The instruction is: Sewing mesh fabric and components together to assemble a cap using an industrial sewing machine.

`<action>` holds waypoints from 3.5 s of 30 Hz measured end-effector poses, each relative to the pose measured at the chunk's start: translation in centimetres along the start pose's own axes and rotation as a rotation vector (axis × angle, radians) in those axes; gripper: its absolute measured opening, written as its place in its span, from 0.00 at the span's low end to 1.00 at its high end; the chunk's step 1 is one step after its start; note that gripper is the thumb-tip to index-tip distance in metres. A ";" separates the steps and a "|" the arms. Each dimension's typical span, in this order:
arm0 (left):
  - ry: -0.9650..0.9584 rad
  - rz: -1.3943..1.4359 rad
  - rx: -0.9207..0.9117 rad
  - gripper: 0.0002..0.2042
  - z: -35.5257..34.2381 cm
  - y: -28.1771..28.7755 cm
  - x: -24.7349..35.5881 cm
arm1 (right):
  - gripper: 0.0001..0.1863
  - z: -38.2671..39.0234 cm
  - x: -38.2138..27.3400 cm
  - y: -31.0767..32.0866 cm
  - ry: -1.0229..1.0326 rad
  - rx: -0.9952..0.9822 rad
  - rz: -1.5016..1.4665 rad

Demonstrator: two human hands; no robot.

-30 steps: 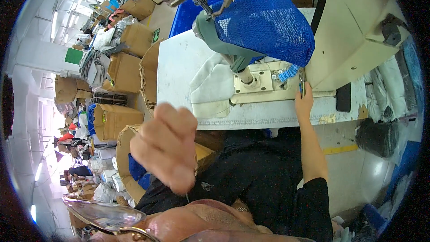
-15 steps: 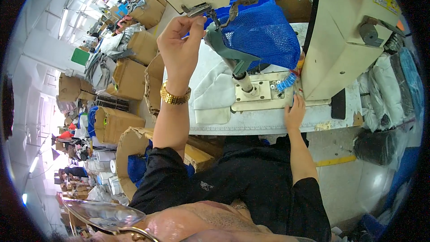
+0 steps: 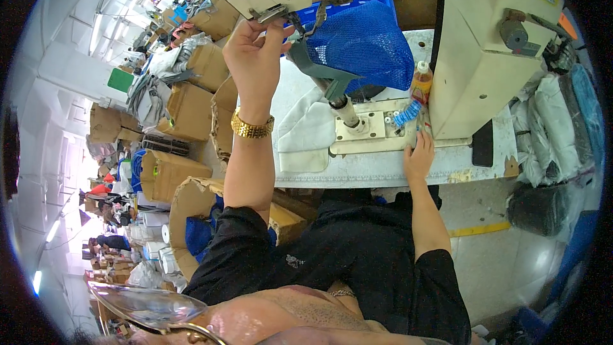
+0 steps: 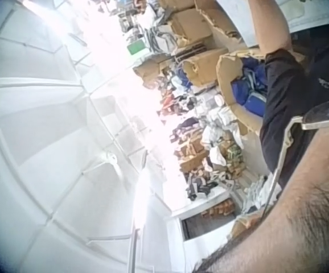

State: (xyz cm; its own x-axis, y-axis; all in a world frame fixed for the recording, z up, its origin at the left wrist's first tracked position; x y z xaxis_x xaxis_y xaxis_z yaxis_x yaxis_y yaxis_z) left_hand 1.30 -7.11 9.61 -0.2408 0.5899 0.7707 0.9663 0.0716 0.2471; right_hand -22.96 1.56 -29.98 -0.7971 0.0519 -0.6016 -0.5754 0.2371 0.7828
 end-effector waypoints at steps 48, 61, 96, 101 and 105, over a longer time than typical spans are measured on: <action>0.002 -0.026 -0.015 0.07 0.0 0.1 0.1 | 0.27 0.1 0.0 0.0 -0.018 -0.016 0.000; 0.010 -0.077 0.001 0.07 -0.1 0.1 0.2 | 0.27 0.1 -0.2 0.0 -0.017 -0.019 0.001; 0.031 -0.064 -0.028 0.08 0.1 0.0 0.2 | 0.26 -0.1 -0.4 0.2 -0.071 -0.076 0.004; 0.017 -0.081 -0.033 0.07 0.0 -0.1 0.4 | 0.26 -0.1 -0.2 0.0 -0.066 -0.075 -0.001; 0.003 -0.087 -0.022 0.07 0.1 0.1 0.0 | 0.27 -0.1 -0.3 0.0 -0.063 -0.066 -0.005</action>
State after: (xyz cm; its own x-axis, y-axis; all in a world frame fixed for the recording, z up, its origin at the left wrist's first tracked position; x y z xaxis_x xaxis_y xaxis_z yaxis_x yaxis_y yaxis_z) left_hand 1.36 -7.08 9.55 -0.3239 0.5797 0.7477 0.9396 0.1045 0.3259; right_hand -22.79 1.47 -29.78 -0.7822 0.1120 -0.6128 -0.5919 0.1730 0.7872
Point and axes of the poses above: each hand's wrist, its own z-axis away from the middle knuckle, its own y-axis out of the back of the hand, x = y × z, the point moved 4 cm from there along -z, towards the middle knuckle, and after that the axes turned 13 degrees about -x, right-handed, at the moved point
